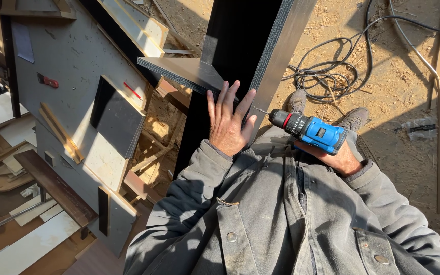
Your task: The person positions a black shelf panel into a cabinet frame, marks screw locations with a pencil, and uses a cordless drill to drive screws into the panel to secure it. The person repeats the marking and drilling steps on the opposite side of the panel.
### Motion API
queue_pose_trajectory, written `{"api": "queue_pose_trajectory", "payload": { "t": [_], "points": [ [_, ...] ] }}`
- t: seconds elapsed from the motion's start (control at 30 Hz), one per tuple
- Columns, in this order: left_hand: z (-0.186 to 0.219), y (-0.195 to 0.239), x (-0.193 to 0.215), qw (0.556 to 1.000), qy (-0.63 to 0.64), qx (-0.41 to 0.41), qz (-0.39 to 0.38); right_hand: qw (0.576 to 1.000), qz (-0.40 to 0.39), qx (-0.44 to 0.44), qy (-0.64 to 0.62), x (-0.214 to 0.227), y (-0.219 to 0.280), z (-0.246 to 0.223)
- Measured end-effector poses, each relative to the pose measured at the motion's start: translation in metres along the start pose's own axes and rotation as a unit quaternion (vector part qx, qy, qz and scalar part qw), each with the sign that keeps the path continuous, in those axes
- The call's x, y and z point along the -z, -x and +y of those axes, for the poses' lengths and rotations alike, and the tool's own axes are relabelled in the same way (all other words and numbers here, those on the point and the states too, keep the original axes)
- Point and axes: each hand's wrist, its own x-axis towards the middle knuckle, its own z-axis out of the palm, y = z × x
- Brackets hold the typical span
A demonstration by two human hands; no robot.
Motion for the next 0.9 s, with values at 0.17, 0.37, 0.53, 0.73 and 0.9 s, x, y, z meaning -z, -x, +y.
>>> {"api": "queue_pose_trajectory", "payload": {
  "t": [0.17,0.37,0.53,0.73,0.9],
  "points": [
    [0.003,0.0,-0.007,0.991,-0.116,-0.058,-0.019,1.0,-0.005,-0.028,0.013,0.003,0.007,0.004],
    [0.003,-0.002,-0.012,0.989,-0.135,-0.061,-0.03,0.999,-0.035,-0.025,-0.024,0.002,0.01,0.01],
    [0.002,0.0,-0.018,0.99,-0.126,-0.058,-0.012,0.997,-0.035,-0.036,-0.058,0.007,0.012,0.002],
    [0.0,-0.002,-0.019,0.992,-0.115,-0.057,-0.009,1.0,-0.007,0.006,-0.001,0.008,0.007,0.003],
    [-0.001,0.0,-0.02,0.993,-0.106,-0.059,0.005,0.999,-0.01,-0.005,-0.04,0.008,0.004,-0.007]
  ]
}}
